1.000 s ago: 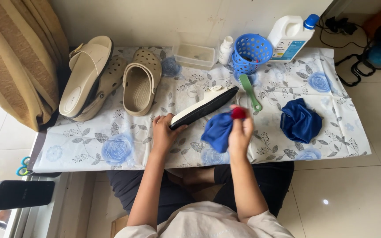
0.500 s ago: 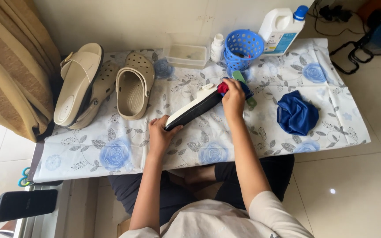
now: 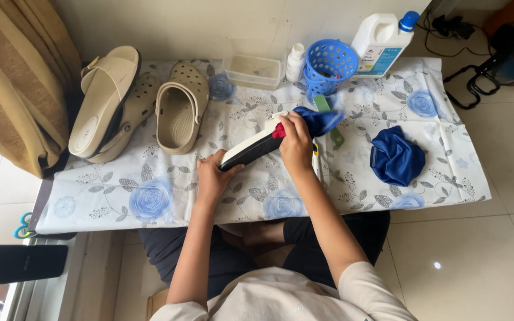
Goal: The person scrubs the sole of a black and white shoe with a toothbrush, then wipes the shoe with a blue cloth. The person holds the shoe in their left hand while scrubbing and wiping.
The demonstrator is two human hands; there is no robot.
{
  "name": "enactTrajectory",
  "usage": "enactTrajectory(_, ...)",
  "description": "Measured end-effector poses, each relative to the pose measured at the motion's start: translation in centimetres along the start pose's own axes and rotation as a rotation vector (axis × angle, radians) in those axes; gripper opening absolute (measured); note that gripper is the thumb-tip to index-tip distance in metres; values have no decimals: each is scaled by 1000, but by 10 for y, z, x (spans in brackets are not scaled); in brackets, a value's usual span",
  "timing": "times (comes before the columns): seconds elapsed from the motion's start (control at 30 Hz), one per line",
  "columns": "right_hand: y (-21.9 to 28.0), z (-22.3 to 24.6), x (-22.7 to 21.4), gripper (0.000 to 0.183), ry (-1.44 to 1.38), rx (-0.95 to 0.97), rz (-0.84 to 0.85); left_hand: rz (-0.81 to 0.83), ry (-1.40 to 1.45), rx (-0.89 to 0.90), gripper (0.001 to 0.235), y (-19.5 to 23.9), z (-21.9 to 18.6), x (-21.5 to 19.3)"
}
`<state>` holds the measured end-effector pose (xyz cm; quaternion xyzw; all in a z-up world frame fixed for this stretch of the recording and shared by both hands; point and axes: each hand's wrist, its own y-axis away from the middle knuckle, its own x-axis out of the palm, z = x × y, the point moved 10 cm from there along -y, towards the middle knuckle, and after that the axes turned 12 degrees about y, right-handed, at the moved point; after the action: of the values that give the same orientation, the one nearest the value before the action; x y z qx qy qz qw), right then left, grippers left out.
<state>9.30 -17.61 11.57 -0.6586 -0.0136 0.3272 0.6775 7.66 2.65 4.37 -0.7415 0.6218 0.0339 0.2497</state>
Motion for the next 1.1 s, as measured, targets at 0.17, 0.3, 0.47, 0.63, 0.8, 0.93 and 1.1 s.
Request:
enactTrajectory(0.17,8,-35,8,33,-11,78,29,6,14,-6,33,1,2,1)
enactTrajectory(0.3,11,-96,31,41,-92,419,146,-11,18,3,34,-1,7,2)
enactTrajectory(0.47,57,-154,47,40,-40,729,283,-15,8,-2,32,2,5,1)
enactTrajectory(0.63,25,-123,-35,40,-121,687,-228,-24,8,-2,32,2,9,0)
enactTrajectory(0.8,-16,-9,-53,26,-42,206,-231,-13,10,13,32,2,5,0)
enactTrajectory(0.93,26,69,-8,25,62,-19,-56,-20,9,8,33,1,23,4)
enactTrajectory(1.1,48,170,-21,22,-233,-159,109,62,13,94,12,-3,55,16)
